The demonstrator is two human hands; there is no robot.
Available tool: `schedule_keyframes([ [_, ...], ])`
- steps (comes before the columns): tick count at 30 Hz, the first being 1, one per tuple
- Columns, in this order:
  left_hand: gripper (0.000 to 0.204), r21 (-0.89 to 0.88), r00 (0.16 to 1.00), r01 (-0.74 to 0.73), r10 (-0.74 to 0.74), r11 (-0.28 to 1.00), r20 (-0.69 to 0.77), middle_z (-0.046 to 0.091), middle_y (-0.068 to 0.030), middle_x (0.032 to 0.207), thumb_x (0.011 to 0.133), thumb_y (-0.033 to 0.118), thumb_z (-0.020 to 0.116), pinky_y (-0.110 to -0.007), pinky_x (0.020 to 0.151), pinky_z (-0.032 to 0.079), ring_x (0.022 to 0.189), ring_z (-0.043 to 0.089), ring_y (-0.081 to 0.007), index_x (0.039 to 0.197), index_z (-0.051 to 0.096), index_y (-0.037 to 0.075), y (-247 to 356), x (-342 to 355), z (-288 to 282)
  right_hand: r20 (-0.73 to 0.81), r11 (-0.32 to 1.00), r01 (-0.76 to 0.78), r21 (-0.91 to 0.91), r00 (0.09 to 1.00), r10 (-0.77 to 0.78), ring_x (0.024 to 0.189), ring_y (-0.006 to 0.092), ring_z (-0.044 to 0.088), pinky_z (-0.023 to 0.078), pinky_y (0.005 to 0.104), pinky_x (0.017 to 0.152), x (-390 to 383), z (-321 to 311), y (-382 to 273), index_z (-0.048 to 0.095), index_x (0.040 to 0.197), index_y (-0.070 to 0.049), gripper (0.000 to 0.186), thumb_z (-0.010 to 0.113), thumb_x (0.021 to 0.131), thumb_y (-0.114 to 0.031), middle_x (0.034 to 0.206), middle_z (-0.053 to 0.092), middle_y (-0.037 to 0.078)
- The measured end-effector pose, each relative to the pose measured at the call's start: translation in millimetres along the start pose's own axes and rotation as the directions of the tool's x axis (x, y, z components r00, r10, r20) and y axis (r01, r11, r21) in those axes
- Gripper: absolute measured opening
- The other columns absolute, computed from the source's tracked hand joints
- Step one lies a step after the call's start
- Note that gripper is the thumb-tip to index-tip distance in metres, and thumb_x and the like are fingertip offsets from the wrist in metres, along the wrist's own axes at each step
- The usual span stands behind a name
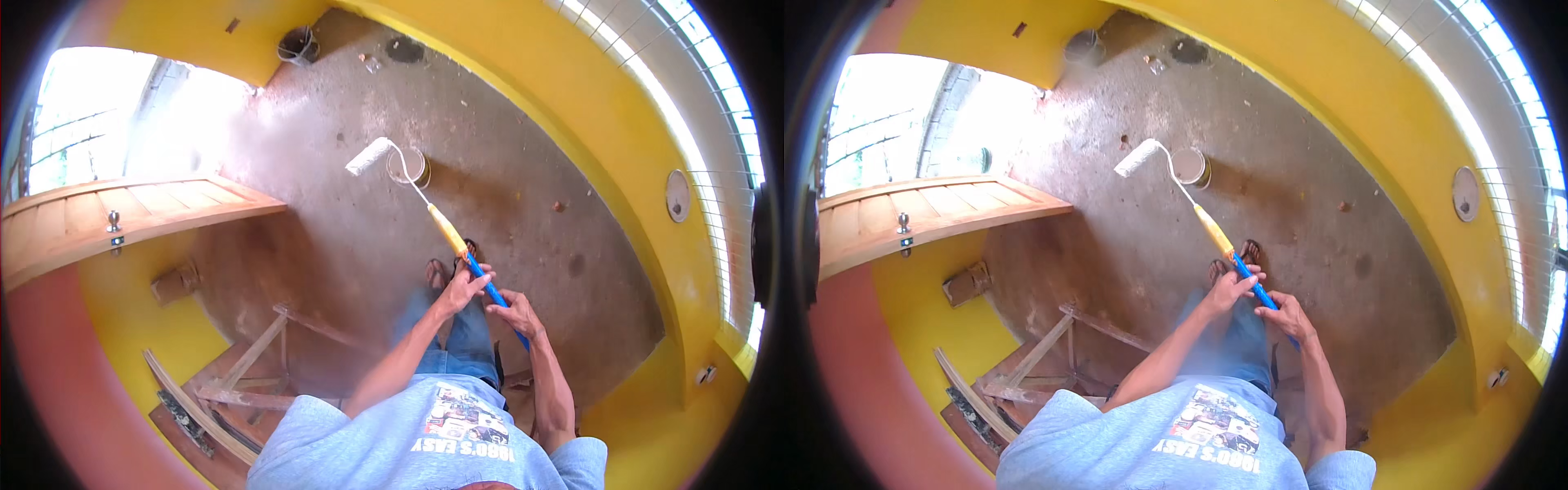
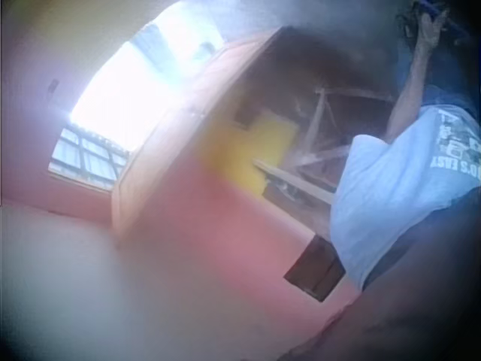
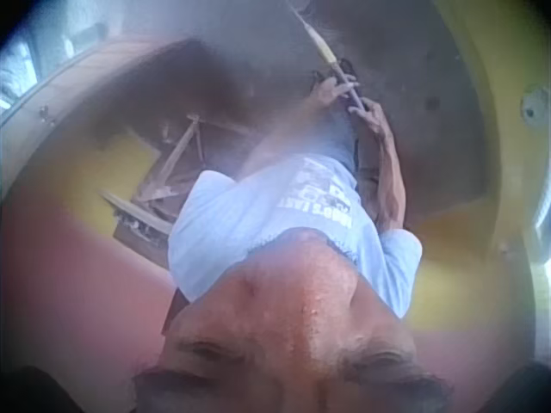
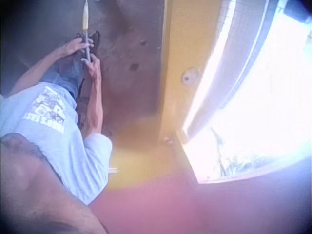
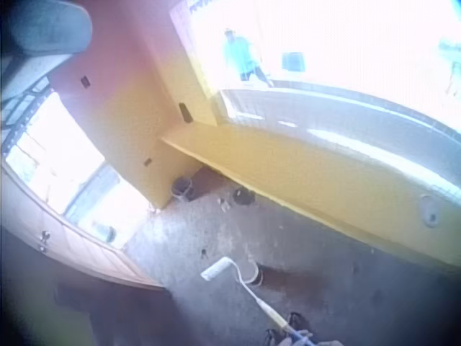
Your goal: The person dips a paint roller into a bucket of white paint and then uses it to apply the paint to the ceiling of a room.
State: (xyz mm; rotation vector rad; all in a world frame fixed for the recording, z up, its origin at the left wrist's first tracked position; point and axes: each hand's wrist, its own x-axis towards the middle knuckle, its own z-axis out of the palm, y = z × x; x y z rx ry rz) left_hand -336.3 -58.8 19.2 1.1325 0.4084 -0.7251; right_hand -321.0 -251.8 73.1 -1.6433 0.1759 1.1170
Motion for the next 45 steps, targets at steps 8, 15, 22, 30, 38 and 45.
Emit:
schedule_keyframes([
  [8, 0.025, -0.228, 0.940, -0.340, 0.320, 0.913, -0.119, 0.063, -0.0072, 0.105, 0.097, 0.024, 0.053, -0.029, 0.073, 0.056, 0.090, 0.063, -0.0152, 0.116, 0.048, 0.008, 95, -41, 21, -0.241, 0.888, 0.040, -0.459, 0.956, -0.167, 0.057, 0.0228, 0.054, 0.044, 0.0353, 0.056, -127, -10, -16, 0.059, 0.102, -0.004, 0.035, 0.068, 0.083, -0.032, 0.065, 0.055, 0.010],
  [15, 0.025, -0.011, 0.819, -0.553, 0.541, 0.833, -0.192, 0.062, -0.0098, 0.101, 0.097, 0.024, 0.052, -0.038, 0.073, 0.059, 0.093, 0.064, -0.0207, 0.114, 0.049, 0.007, 174, -80, 47, -0.222, 0.773, 0.175, -0.610, 0.898, -0.379, 0.069, 0.0413, 0.057, 0.044, 0.0446, 0.062, -192, -45, -59, 0.055, 0.093, -0.004, 0.027, 0.063, 0.086, -0.029, 0.071, 0.057, 0.022],
  [22, 0.027, 0.159, 0.719, -0.594, 0.609, 0.789, -0.335, 0.061, -0.0095, 0.100, 0.096, 0.025, 0.053, -0.038, 0.074, 0.059, 0.094, 0.063, -0.0203, 0.113, 0.050, 0.004, 182, -114, 104, -0.067, 0.752, 0.319, -0.577, 0.899, -0.433, 0.082, 0.0407, 0.063, 0.048, 0.0444, 0.069, -206, -128, -21, 0.057, 0.099, -0.005, 0.022, 0.057, 0.090, -0.025, 0.084, 0.063, 0.023],
  [30, 0.032, 0.366, 0.552, -0.647, 0.742, 0.669, -0.381, 0.063, -0.0110, 0.097, 0.096, 0.027, 0.052, -0.030, 0.064, 0.059, 0.085, 0.064, -0.0164, 0.116, 0.052, 0.002, 211, -158, 187, 0.216, 0.697, 0.603, -0.388, 0.795, -0.567, 0.069, 0.0388, 0.060, 0.047, 0.0447, 0.064, -192, -165, -2, 0.052, 0.100, -0.003, 0.029, 0.052, 0.091, -0.031, 0.070, 0.058, 0.020],
  [38, 0.036, 0.504, 0.415, -0.526, 0.724, 0.685, -0.550, 0.064, -0.0055, 0.092, 0.098, 0.028, 0.049, -0.026, 0.063, 0.049, 0.074, 0.059, -0.0113, 0.123, 0.050, 0.003, 125, -240, 153, 0.237, 0.412, 0.831, -0.373, 0.515, -0.824, 0.063, 0.0233, 0.063, 0.049, 0.0370, 0.061, -201, -134, -60, 0.058, 0.095, -0.004, 0.030, 0.062, 0.088, -0.033, 0.070, 0.063, 0.011],
  [45, 0.037, 0.589, -0.097, -0.327, 0.594, 0.739, -0.799, 0.065, -0.0090, 0.091, 0.096, 0.033, 0.050, -0.033, 0.076, 0.051, 0.082, 0.063, -0.0198, 0.108, 0.059, 0.000, -119, -346, 141, 0.194, 0.316, 0.946, -0.066, 0.323, -0.926, 0.051, 0.0067, 0.047, 0.038, 0.0233, 0.045, -244, -89, -144, 0.058, 0.103, -0.005, 0.023, 0.054, 0.092, -0.025, 0.063, 0.051, -0.003],
])
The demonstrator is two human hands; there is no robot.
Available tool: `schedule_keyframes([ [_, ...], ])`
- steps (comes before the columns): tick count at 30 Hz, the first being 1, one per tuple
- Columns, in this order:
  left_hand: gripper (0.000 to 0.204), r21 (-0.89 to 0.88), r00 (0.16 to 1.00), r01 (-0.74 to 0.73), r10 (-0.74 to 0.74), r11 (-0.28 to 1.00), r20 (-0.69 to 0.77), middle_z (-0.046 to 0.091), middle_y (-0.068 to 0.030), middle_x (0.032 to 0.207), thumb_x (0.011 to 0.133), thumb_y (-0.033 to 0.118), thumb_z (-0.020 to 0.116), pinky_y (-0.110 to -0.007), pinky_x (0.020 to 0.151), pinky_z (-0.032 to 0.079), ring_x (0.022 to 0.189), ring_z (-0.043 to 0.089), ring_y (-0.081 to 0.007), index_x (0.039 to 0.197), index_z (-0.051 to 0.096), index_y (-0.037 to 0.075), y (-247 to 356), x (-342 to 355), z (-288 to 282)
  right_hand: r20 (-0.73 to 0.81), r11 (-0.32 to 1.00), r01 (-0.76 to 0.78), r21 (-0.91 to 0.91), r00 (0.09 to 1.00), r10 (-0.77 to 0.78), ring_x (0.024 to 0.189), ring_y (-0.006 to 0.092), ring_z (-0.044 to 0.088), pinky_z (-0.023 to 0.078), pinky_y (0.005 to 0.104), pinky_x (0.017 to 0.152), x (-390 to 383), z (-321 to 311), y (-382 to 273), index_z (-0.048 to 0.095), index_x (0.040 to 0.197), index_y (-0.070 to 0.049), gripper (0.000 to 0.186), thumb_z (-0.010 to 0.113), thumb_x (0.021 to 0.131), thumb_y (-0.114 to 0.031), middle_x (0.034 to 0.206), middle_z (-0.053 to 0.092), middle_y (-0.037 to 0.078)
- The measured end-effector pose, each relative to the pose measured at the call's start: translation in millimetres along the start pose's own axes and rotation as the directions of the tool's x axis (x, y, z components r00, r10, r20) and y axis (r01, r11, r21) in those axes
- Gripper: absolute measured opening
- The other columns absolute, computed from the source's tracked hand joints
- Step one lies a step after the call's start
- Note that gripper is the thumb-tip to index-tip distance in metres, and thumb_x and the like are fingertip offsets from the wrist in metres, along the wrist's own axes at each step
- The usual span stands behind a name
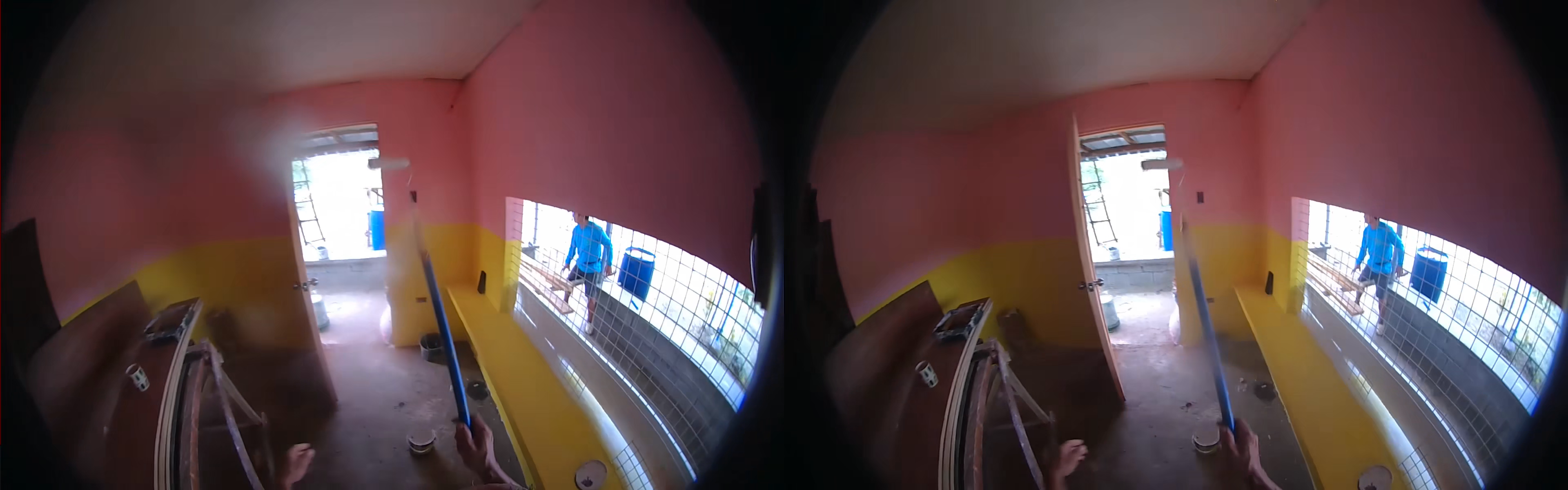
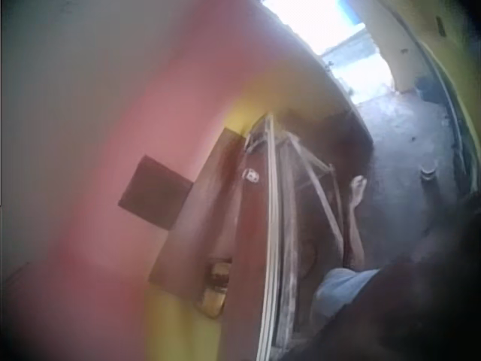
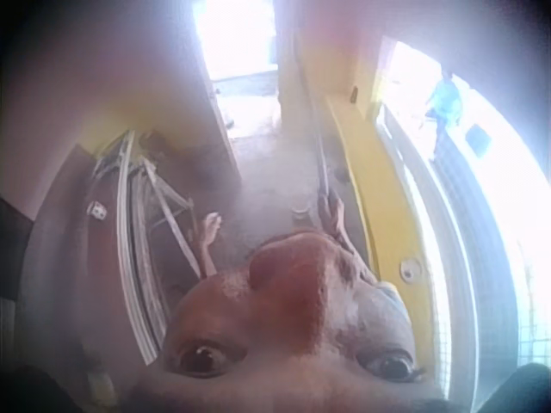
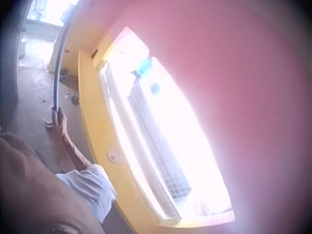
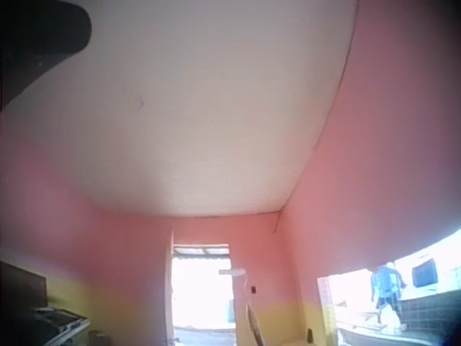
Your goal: The person dips a paint roller into a bucket of white paint and then uses it to apply the paint to the ceiling of a room.
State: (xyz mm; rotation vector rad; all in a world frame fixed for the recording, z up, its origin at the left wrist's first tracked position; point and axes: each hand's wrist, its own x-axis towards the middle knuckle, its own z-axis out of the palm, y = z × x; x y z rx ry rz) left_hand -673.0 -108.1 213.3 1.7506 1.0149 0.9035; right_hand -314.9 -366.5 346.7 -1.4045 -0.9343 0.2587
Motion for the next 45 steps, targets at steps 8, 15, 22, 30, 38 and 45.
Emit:
schedule_keyframes([
  [8, 0.065, 0.364, 0.780, 0.561, -0.329, 0.744, -0.532, 0.035, -0.0175, 0.147, 0.093, 0.053, 0.040, -0.056, 0.106, 0.030, 0.134, 0.032, -0.0419, 0.141, 0.038, 0.009, 22, -192, -131, -0.080, 0.749, 0.568, -0.341, 0.777, -0.625, 0.049, 0.0031, 0.041, 0.032, 0.0202, 0.041, 95, -9, -166, 0.054, 0.101, -0.005, 0.012, 0.052, 0.094, -0.015, 0.065, 0.046, -0.004],
  [15, 0.056, 0.542, 0.603, 0.798, -0.336, 0.264, -0.724, 0.050, -0.0251, 0.131, 0.093, 0.046, 0.043, -0.051, 0.104, 0.034, 0.121, 0.048, -0.0397, 0.131, 0.049, 0.006, 3, -296, -133, -0.132, 0.843, 0.506, 0.184, 0.862, -0.489, 0.049, 0.0093, 0.049, 0.040, 0.0274, 0.045, 136, -4, -332, 0.055, 0.112, -0.002, 0.027, 0.050, 0.094, -0.021, 0.059, 0.049, 0.000],
  [22, 0.045, 0.623, 0.702, 0.676, -0.085, 0.394, -0.707, 0.060, -0.0219, 0.116, 0.087, 0.036, 0.056, -0.051, 0.097, 0.039, 0.113, 0.054, -0.0376, 0.118, 0.058, 0.003, 9, -348, -127, -0.104, 0.757, 0.521, 0.395, 0.844, -0.527, 0.040, 0.0064, 0.041, 0.032, 0.0254, 0.033, 171, 11, -455, 0.055, 0.097, -0.007, 0.016, 0.051, 0.093, -0.021, 0.057, 0.043, -0.002],
  [30, 0.045, 0.541, 0.579, 0.795, -0.077, 0.275, -0.812, 0.059, -0.0200, 0.121, 0.087, 0.034, 0.056, -0.049, 0.101, 0.036, 0.114, 0.053, -0.0373, 0.119, 0.058, 0.003, 5, -375, -130, -0.083, 0.698, 0.613, 0.371, 0.770, -0.632, 0.040, 0.0108, 0.044, 0.035, 0.0281, 0.033, 186, 17, -543, 0.047, 0.077, -0.007, 0.016, 0.049, 0.091, -0.015, 0.055, 0.043, 0.000],
  [38, 0.047, 0.550, 0.590, 0.805, -0.191, 0.225, -0.785, 0.055, -0.0189, 0.128, 0.087, 0.032, 0.057, -0.048, 0.104, 0.034, 0.120, 0.050, -0.0357, 0.126, 0.055, 0.005, 46, -372, -134, 0.025, 0.572, 0.820, 0.029, 0.571, -0.820, 0.045, 0.0099, 0.044, 0.038, 0.0264, 0.041, 181, -2, -578, 0.050, 0.079, -0.005, 0.016, 0.051, 0.091, -0.015, 0.059, 0.046, 0.001],
  [45, 0.037, 0.542, 0.631, 0.775, -0.331, 0.326, -0.702, 0.063, -0.0187, 0.109, 0.087, 0.031, 0.056, -0.049, 0.096, 0.041, 0.109, 0.056, -0.0366, 0.110, 0.063, 0.003, 86, -363, -153, -0.075, 0.674, 0.672, 0.306, 0.723, -0.687, 0.052, 0.0093, 0.034, 0.031, 0.0266, 0.045, 118, 2, -596, 0.040, 0.081, -0.006, 0.018, 0.045, 0.095, -0.017, 0.066, 0.043, 0.002],
])
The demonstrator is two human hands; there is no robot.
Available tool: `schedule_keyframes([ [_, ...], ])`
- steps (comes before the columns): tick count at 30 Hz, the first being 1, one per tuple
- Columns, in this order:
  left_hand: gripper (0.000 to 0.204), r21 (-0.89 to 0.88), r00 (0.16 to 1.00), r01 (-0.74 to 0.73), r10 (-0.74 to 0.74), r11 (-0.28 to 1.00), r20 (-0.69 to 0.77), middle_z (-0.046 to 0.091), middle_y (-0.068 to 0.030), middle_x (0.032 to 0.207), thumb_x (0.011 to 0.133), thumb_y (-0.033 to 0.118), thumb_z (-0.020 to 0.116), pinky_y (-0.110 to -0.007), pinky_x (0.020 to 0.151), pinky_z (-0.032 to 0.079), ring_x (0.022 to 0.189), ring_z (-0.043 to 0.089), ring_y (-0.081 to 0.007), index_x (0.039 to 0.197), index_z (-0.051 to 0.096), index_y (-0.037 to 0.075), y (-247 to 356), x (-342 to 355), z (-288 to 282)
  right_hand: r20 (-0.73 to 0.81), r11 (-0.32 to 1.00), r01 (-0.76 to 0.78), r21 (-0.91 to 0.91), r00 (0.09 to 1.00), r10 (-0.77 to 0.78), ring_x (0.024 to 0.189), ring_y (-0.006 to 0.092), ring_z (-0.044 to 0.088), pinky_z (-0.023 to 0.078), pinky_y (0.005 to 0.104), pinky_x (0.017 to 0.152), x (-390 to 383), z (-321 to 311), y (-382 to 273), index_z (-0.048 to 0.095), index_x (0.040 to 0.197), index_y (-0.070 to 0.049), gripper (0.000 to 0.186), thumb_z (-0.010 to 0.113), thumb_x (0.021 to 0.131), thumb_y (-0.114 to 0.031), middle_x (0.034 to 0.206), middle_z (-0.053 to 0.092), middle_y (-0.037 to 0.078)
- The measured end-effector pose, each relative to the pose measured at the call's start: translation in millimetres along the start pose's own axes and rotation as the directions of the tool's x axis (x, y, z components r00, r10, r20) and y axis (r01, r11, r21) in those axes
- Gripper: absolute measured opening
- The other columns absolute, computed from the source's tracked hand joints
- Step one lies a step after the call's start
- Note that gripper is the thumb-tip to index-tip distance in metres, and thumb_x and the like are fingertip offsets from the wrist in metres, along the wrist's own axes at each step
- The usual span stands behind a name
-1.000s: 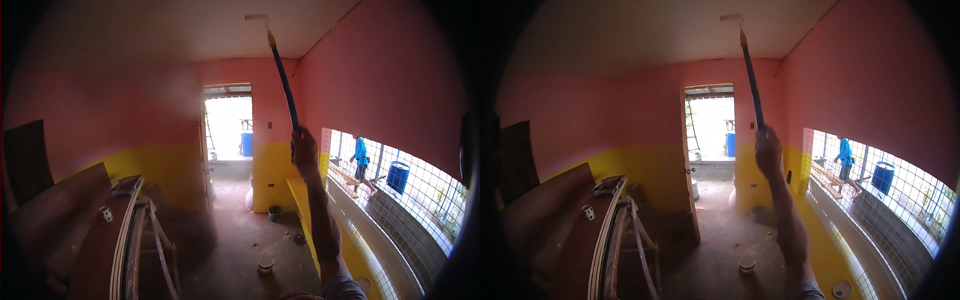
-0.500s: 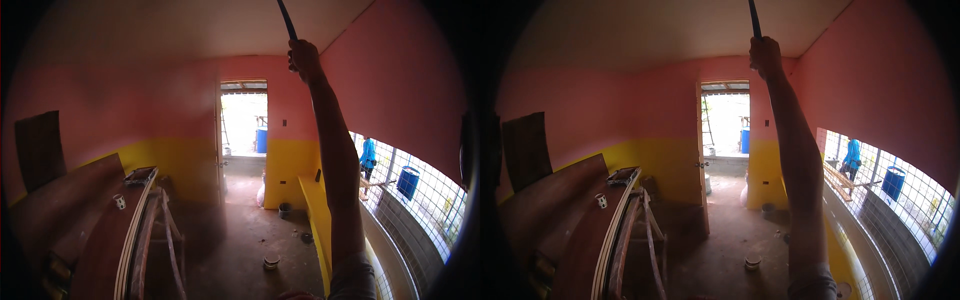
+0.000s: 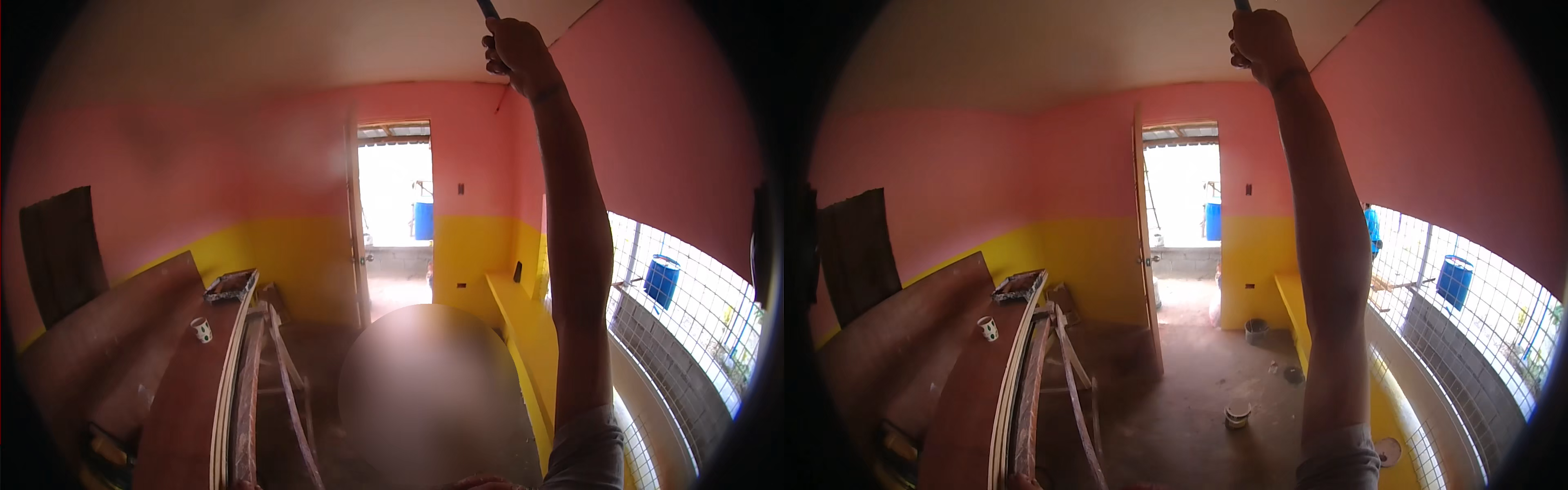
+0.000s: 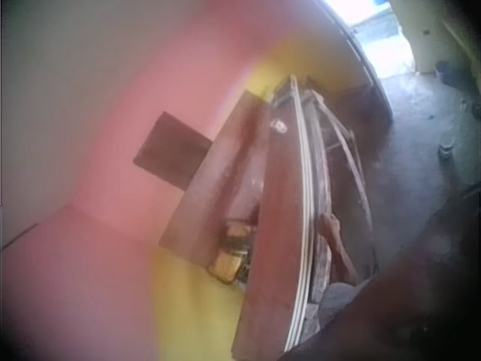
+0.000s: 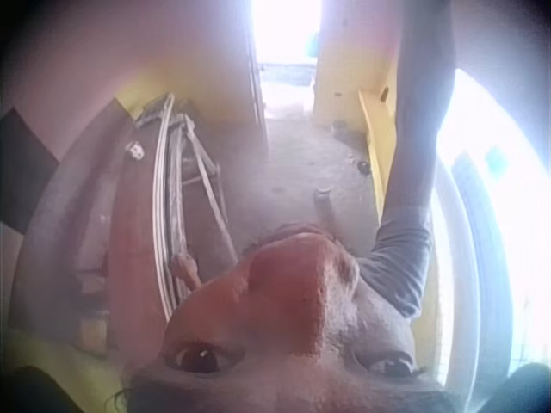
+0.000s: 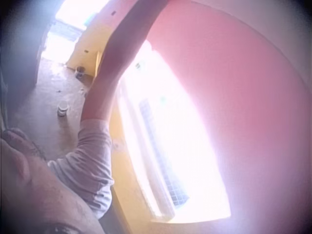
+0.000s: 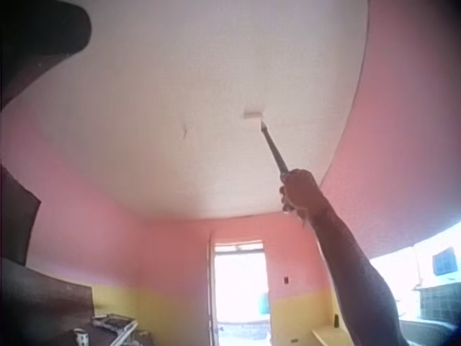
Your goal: The person dips a paint roller into a bucket of white paint and then uses it to apply the paint to the ceiling of a room.
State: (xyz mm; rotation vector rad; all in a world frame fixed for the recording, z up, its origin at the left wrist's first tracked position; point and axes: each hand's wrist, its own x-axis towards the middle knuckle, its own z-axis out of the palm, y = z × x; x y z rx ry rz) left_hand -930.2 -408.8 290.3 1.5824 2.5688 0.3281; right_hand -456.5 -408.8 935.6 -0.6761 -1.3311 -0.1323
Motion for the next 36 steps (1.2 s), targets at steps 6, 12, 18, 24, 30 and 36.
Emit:
schedule_keyframes([
  [6, 0.038, -0.021, 0.976, -0.036, 0.031, 0.999, -0.214, 0.064, -0.0190, 0.107, 0.088, 0.034, 0.051, -0.050, 0.094, 0.041, 0.107, 0.056, -0.0365, 0.101, 0.066, 0.001, -33, 36, 59, 0.017, 0.999, -0.026, 0.036, 1.000, 0.025, 0.051, 0.0098, 0.037, 0.031, 0.0273, 0.043, 24, 19, 18, 0.042, 0.082, -0.006, 0.017, 0.045, 0.095, -0.017, 0.065, 0.043, 0.002],
  [12, 0.041, -0.073, 0.989, 0.083, -0.091, 0.994, -0.117, 0.059, -0.0227, 0.118, 0.088, 0.032, 0.051, -0.050, 0.100, 0.037, 0.114, 0.052, -0.0374, 0.113, 0.061, 0.001, -25, 47, 60, 0.163, 0.856, 0.321, -0.406, 0.947, -0.278, 0.047, 0.0117, 0.041, 0.034, 0.0276, 0.041, 101, 8, 116, 0.046, 0.083, -0.006, 0.015, 0.045, 0.094, -0.017, 0.063, 0.044, 0.002],
  [18, 0.040, -0.049, 0.947, 0.209, -0.214, 0.977, -0.240, 0.056, -0.0215, 0.122, 0.085, 0.028, 0.054, -0.050, 0.102, 0.037, 0.118, 0.050, -0.0375, 0.114, 0.060, 0.001, 15, 35, 37, -0.064, 0.990, 0.054, -0.129, 0.996, -0.063, 0.058, 0.0259, 0.065, 0.054, 0.0371, 0.053, 91, 32, 148, 0.053, 0.085, 0.012, 0.028, 0.044, 0.086, -0.014, 0.069, 0.060, 0.019],
  [24, 0.036, -0.043, 0.939, 0.208, -0.211, 0.977, -0.271, 0.056, -0.0194, 0.123, 0.084, 0.025, 0.056, -0.050, 0.098, 0.039, 0.114, 0.051, -0.0382, 0.111, 0.060, 0.001, 6, 67, 68, -0.176, 0.952, 0.012, -0.307, 0.982, -0.069, 0.054, 0.0243, 0.062, 0.050, 0.0353, 0.048, 106, 27, 186, 0.055, 0.091, 0.010, 0.030, 0.046, 0.087, -0.018, 0.068, 0.059, 0.016],
  [30, 0.028, -0.050, 0.661, 0.093, -0.099, 0.994, -0.744, 0.061, -0.0164, 0.110, 0.086, 0.029, 0.055, -0.050, 0.094, 0.041, 0.108, 0.054, -0.0359, 0.105, 0.063, 0.009, 27, 59, 64, -0.144, 0.970, 0.133, -0.204, 0.976, -0.164, 0.046, 0.0159, 0.053, 0.044, 0.0321, 0.040, 86, 6, 186, 0.055, 0.088, 0.007, 0.028, 0.049, 0.089, -0.020, 0.062, 0.054, 0.009],
  [36, 0.023, -0.082, 0.734, 0.182, -0.191, 0.980, -0.651, 0.064, -0.0094, 0.105, 0.085, 0.027, 0.056, -0.049, 0.092, 0.042, 0.104, 0.056, -0.0353, 0.102, 0.065, 0.016, 30, 47, 57, -0.124, 0.993, 0.115, -0.007, 0.986, -0.115, 0.047, 0.0062, 0.037, 0.031, 0.0233, 0.040, 35, 10, 109, 0.056, 0.097, -0.002, 0.017, 0.050, 0.092, -0.017, 0.063, 0.045, 0.000],
])
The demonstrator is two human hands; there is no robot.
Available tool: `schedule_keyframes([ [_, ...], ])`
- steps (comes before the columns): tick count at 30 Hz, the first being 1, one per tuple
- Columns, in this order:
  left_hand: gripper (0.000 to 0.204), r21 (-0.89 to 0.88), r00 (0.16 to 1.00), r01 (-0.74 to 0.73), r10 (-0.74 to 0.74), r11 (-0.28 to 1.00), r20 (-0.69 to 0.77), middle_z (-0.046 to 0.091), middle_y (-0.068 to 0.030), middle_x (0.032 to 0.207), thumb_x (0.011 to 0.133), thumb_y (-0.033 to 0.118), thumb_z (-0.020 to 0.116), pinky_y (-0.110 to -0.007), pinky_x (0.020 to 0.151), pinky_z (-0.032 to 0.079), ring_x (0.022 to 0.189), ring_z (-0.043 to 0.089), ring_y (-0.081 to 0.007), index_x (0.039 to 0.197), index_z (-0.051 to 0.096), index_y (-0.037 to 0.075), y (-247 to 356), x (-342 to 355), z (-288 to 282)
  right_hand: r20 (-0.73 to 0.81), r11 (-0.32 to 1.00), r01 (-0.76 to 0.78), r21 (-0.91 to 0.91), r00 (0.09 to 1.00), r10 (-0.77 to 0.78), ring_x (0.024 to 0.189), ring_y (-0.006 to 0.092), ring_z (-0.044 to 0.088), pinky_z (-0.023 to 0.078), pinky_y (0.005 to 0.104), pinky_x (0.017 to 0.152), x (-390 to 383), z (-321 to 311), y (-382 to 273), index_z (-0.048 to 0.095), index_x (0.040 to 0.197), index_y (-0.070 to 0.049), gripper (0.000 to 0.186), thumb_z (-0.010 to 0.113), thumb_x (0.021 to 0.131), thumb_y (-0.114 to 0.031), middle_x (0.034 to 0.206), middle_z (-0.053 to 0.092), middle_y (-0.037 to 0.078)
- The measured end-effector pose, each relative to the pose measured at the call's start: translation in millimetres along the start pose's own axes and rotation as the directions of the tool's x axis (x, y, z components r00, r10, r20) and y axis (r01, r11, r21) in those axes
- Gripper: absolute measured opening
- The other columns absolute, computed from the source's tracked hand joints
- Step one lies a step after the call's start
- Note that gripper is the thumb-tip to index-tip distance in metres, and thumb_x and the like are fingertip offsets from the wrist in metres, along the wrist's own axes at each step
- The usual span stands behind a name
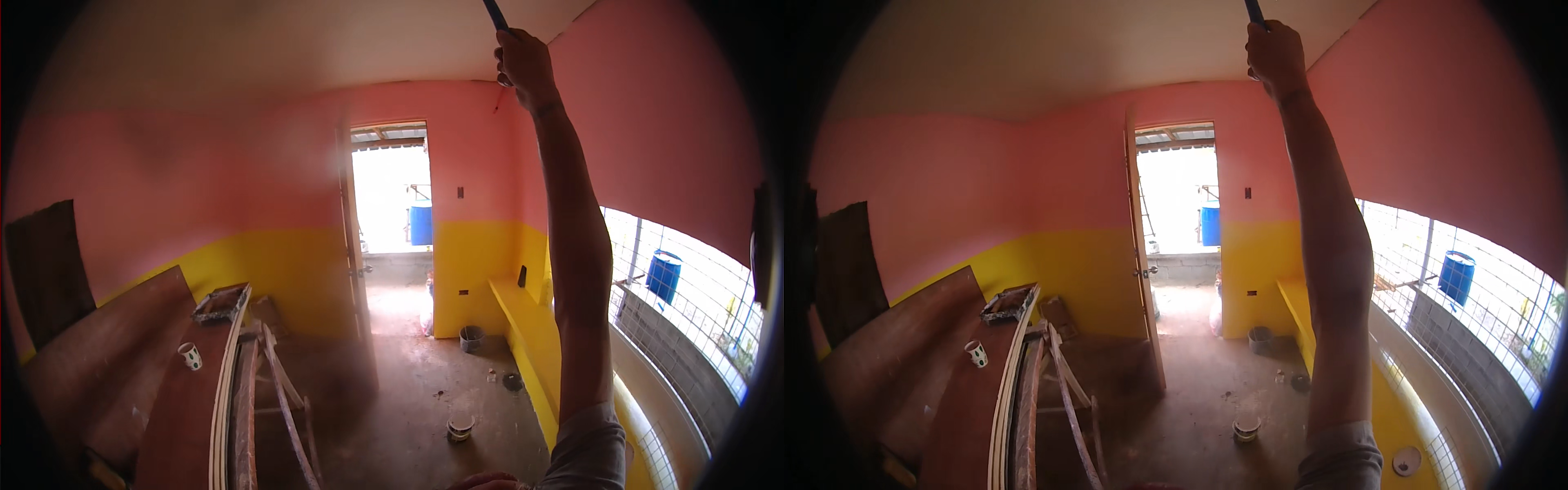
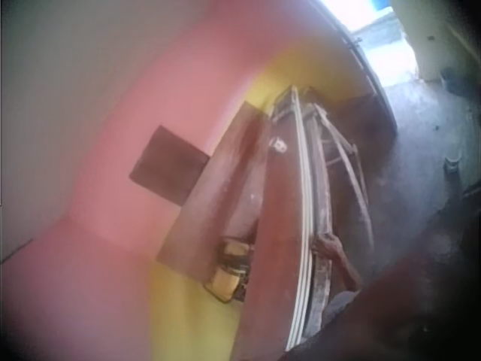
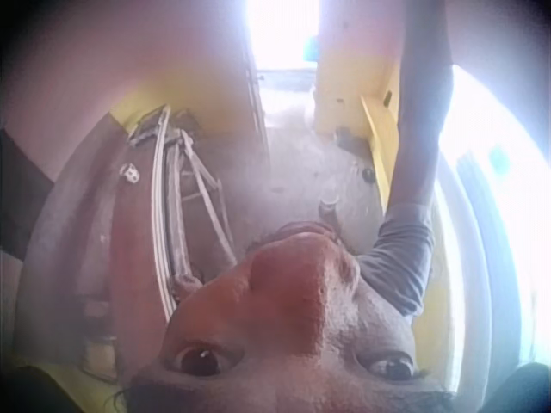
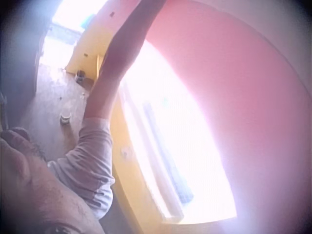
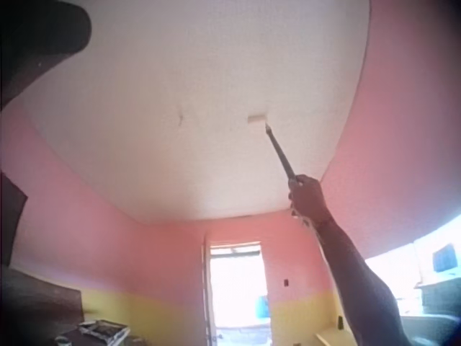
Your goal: The person dips a paint roller into a bucket of white paint and then uses it to apply the paint to the ceiling of a room.
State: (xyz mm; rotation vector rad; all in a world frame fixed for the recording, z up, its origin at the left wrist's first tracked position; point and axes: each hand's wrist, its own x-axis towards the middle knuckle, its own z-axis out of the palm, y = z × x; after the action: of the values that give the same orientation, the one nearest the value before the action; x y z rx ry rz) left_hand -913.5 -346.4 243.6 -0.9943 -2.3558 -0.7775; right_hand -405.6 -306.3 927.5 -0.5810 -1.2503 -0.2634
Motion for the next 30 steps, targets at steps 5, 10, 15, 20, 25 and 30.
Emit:
schedule_keyframes([
  [5, 0.021, -0.050, 0.989, -0.108, 0.112, 0.993, 0.100, 0.065, -0.0139, 0.094, 0.080, 0.022, 0.058, -0.049, 0.084, 0.045, 0.091, 0.060, -0.0365, 0.095, 0.066, 0.010, -5, 7, -8, -0.021, 0.988, 0.006, -0.154, 1.000, -0.009, 0.046, 0.0075, 0.040, 0.033, 0.0251, 0.039, -31, 5, -51, 0.056, 0.093, 0.000, 0.018, 0.049, 0.091, -0.016, 0.062, 0.046, 0.001],
  [10, 0.020, -0.225, 0.969, -0.204, 0.229, 0.953, 0.091, 0.065, -0.0155, 0.090, 0.079, 0.020, 0.058, -0.049, 0.082, 0.046, 0.087, 0.061, -0.0368, 0.093, 0.066, 0.007, -11, 17, -4, -0.057, 0.980, -0.039, -0.196, 0.998, 0.029, 0.044, 0.0096, 0.042, 0.037, 0.0273, 0.038, -66, 23, -72, 0.056, 0.093, 0.003, 0.022, 0.049, 0.091, -0.018, 0.061, 0.047, 0.003],
  [15, 0.019, -0.293, 0.943, -0.317, 0.334, 0.902, 0.005, 0.065, -0.0201, 0.084, 0.077, 0.015, 0.060, -0.050, 0.077, 0.048, 0.079, 0.062, -0.0375, 0.089, 0.066, 0.002, -17, 26, -3, -0.048, 0.991, -0.002, -0.137, 0.999, -0.004, 0.042, 0.0111, 0.043, 0.037, 0.0280, 0.037, -71, 58, -77, 0.057, 0.102, 0.005, 0.028, 0.049, 0.092, -0.020, 0.060, 0.048, 0.003],
  [20, 0.016, -0.446, 0.940, -0.322, 0.339, 0.835, -0.045, 0.064, -0.0185, 0.081, 0.078, 0.011, 0.059, -0.050, 0.076, 0.048, 0.076, 0.061, -0.0386, 0.090, 0.065, 0.003, -18, 27, -2, -0.019, 0.985, -0.011, -0.173, 1.000, 0.007, 0.044, 0.0154, 0.048, 0.040, 0.0315, 0.040, -39, 82, -66, 0.057, 0.095, 0.005, 0.024, 0.051, 0.090, -0.018, 0.060, 0.050, 0.005],
  [25, 0.017, -0.390, 0.914, -0.406, 0.372, 0.827, -0.164, 0.063, -0.0168, 0.080, 0.077, 0.011, 0.060, -0.049, 0.073, 0.048, 0.075, 0.061, -0.0363, 0.093, 0.063, 0.005, -9, 29, -8, 0.356, 0.435, 0.587, -0.683, 0.787, -0.503, 0.056, 0.0226, 0.059, 0.050, 0.0350, 0.052, 51, 64, 15, 0.060, 0.079, 0.000, 0.017, 0.070, 0.075, -0.013, 0.063, 0.059, 0.010],
  [30, 0.021, -0.273, 0.934, -0.353, 0.352, 0.895, -0.054, 0.064, -0.0157, 0.088, 0.077, 0.016, 0.061, -0.049, 0.076, 0.047, 0.082, 0.061, -0.0348, 0.096, 0.064, 0.009, -11, 24, -3, 0.334, 0.840, 0.417, -0.348, 0.892, -0.304, 0.045, 0.0091, 0.037, 0.029, 0.0262, 0.038, 86, 71, 78, 0.045, 0.081, -0.006, 0.011, 0.046, 0.089, -0.012, 0.062, 0.044, 0.001],
])
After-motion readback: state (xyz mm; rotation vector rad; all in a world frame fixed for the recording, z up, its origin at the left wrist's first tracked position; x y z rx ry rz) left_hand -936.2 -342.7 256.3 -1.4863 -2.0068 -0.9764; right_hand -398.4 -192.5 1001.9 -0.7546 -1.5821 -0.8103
